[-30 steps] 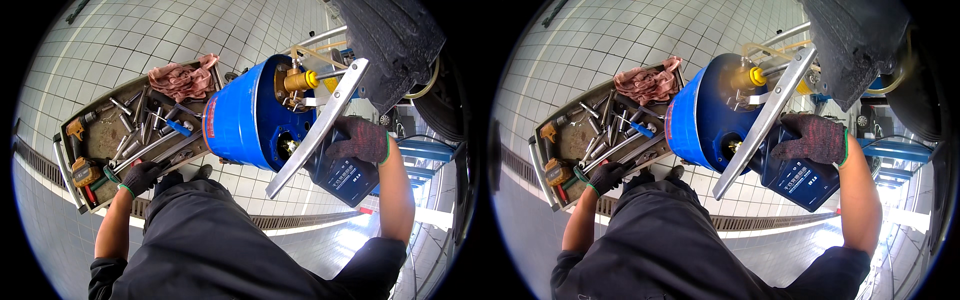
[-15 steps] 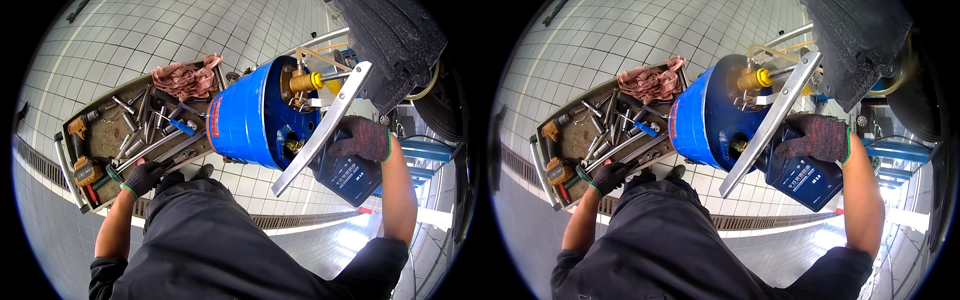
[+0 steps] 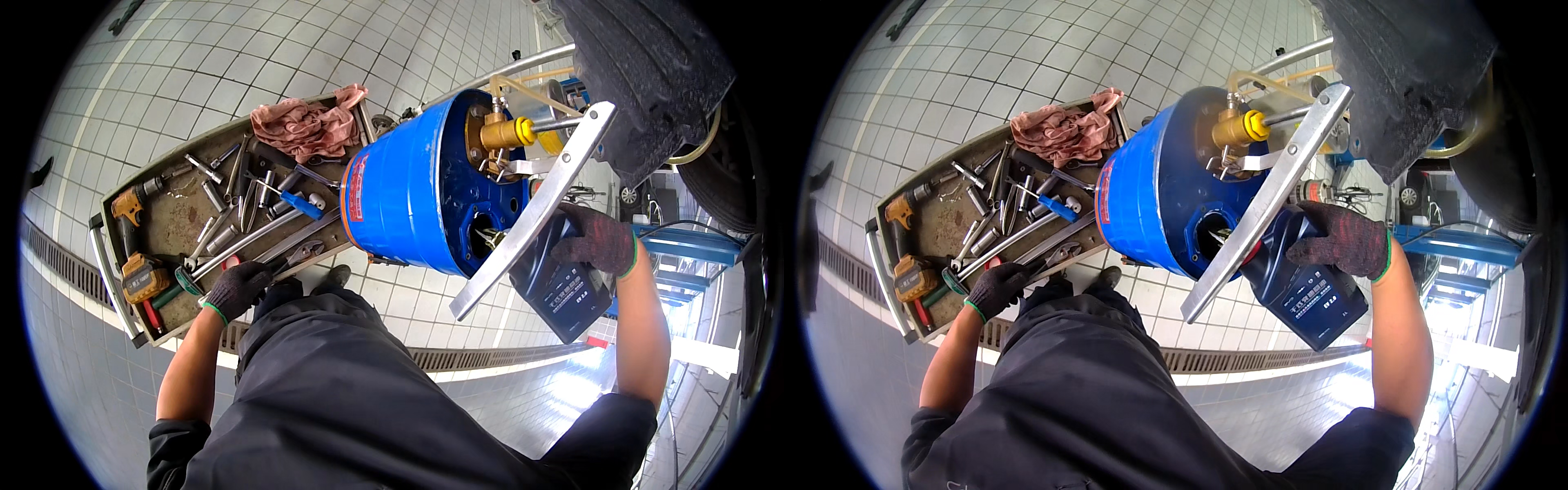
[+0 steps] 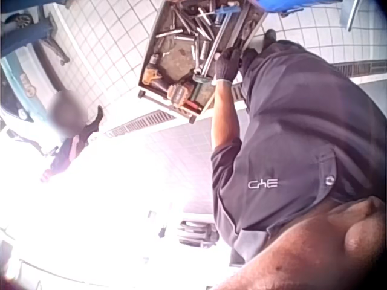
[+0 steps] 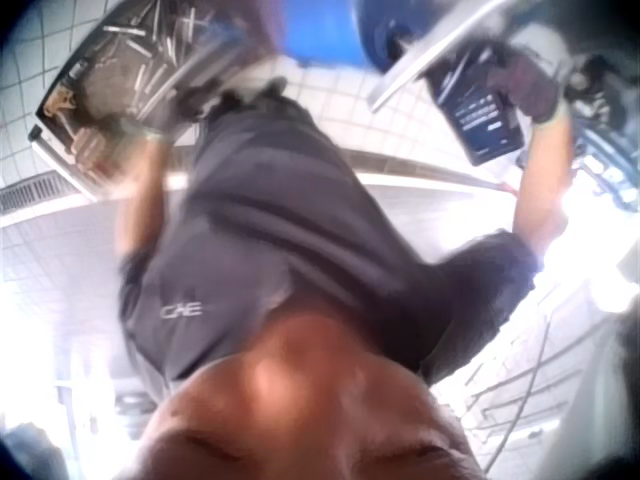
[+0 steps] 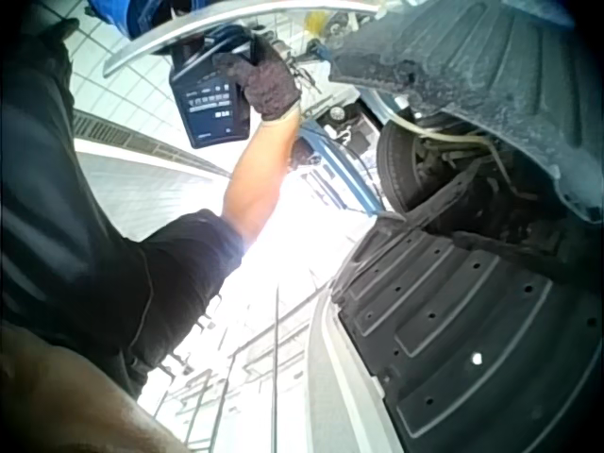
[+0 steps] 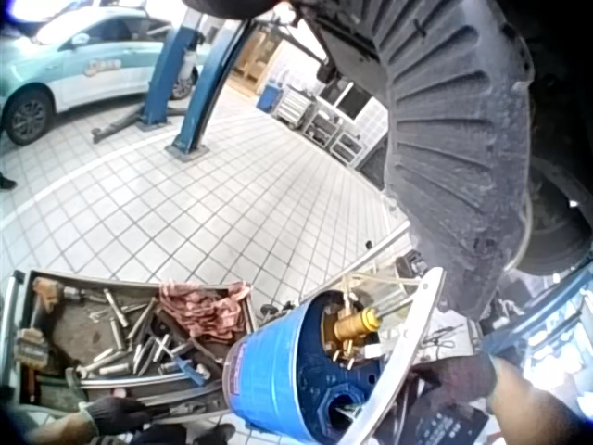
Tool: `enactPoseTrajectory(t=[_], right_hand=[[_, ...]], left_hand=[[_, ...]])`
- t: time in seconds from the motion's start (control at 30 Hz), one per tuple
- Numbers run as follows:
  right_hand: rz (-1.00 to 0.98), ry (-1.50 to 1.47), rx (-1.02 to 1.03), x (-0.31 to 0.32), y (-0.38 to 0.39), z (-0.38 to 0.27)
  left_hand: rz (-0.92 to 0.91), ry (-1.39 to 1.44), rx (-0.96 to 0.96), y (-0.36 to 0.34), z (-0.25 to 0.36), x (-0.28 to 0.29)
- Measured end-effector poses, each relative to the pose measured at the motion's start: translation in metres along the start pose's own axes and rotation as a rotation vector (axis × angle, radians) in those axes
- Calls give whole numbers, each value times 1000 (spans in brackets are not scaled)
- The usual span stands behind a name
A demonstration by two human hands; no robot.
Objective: The person selects a bottle of motor oil from a tool cart and pours it into a blue fluid transfer pump. They then attach the pump's hose to the underside of a vehicle raised on a lift to transfer the oil into the engine.
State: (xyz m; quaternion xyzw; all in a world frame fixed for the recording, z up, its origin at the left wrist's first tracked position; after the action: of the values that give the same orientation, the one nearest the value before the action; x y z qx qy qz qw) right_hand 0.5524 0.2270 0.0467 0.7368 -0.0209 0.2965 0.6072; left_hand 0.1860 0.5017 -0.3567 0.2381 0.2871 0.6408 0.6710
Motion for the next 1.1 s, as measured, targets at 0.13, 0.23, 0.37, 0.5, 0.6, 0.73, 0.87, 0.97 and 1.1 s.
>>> enactPoseTrajectory(t=[0.13,0.23,0.37,0.5,0.6,0.73,0.87,0.97,1.1], right_hand=[[-13,-110,69,-7,2,4],[-41,-84,47,-7,3,-1],[2,-65,35,-7,2,10],[12,-75,-12,-8,1,13],[17,-53,-31,-7,1,14],[21,-20,-77,-3,5,7],[-16,22,-47,2,3,-9],[3,125,-93,8,4,-18],[11,156,-133,13,4,-33]], left_hand=[[-14,14,24,0,1,-1],[-20,-10,34,1,4,-1],[-33,-37,38,-1,2,-1],[-21,-58,12,-3,-2,0],[-18,-60,0,-2,1,-1],[-18,-44,2,1,4,-2],[-14,-12,3,-1,1,-1],[-10,-9,-17,-3,-4,0],[-13,4,-7,-2,-2,0]])
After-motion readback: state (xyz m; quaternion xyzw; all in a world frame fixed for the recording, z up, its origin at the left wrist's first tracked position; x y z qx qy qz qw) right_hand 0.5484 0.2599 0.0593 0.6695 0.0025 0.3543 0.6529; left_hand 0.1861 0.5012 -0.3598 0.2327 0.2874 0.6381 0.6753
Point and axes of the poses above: each hand's wrist, its own y-axis away from the middle knuckle, its own x-axis out of the back of the hand, z = x × y, the point moved 10 cm from there along -y, towards the middle knuckle, and after that the axes turned 13 degrees about -z, right-handed, at the moved point
